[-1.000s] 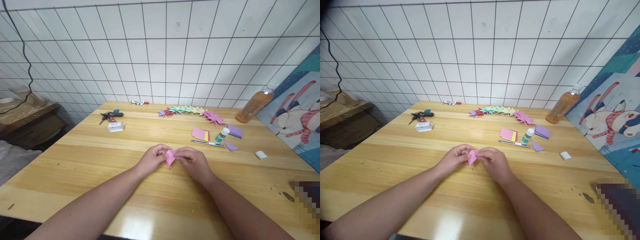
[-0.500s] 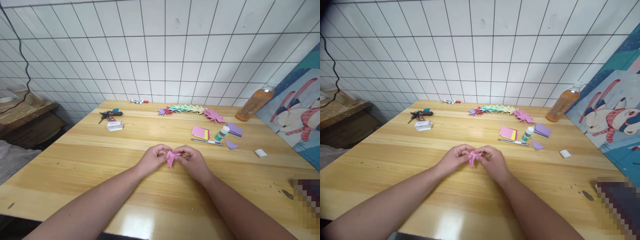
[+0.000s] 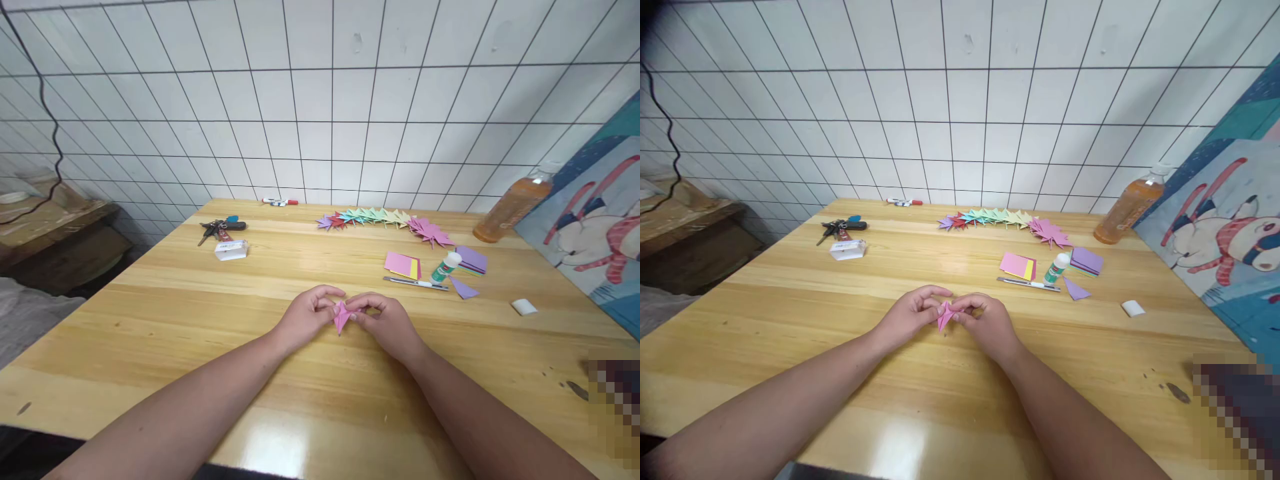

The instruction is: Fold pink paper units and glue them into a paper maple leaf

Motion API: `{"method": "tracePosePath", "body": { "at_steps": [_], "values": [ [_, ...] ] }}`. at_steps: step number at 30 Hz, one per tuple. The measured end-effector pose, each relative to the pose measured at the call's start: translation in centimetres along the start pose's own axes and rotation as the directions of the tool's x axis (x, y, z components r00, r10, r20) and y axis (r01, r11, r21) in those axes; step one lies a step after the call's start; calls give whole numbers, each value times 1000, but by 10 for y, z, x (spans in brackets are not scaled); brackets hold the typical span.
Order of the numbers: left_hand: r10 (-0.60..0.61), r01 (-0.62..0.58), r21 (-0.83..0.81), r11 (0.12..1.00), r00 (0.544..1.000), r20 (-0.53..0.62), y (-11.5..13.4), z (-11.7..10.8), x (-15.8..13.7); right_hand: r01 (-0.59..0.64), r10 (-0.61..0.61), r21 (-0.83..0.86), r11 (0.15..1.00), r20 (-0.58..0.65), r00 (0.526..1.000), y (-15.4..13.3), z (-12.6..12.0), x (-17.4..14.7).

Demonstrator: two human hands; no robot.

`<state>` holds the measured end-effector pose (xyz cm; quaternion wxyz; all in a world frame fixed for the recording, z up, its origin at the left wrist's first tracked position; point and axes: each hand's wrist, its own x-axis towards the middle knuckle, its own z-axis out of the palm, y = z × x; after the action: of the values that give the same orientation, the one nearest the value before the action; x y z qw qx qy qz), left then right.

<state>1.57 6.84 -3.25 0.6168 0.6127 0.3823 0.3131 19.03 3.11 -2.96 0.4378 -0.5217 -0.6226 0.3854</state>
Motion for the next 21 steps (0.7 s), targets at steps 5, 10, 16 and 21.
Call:
{"method": "tracePosePath", "body": {
  "at_steps": [5,10,16,21],
  "values": [
    [41,-41,-6,999,998,44,6,3,-3,118,-131,-206,971,-51,990,1,-2,-1],
    [77,-76,-16,997,993,86,2,4,-3,188,-210,-400,897,-12,978,1,-5,-4],
    [58,-53,-66,996,996,73,-1,1,0,274,-278,-361,892,41,960,3,-10,-2],
    [80,-73,-74,995,993,89,-2,2,0,252,-254,-361,898,43,966,4,-10,-2]
  ]
}}
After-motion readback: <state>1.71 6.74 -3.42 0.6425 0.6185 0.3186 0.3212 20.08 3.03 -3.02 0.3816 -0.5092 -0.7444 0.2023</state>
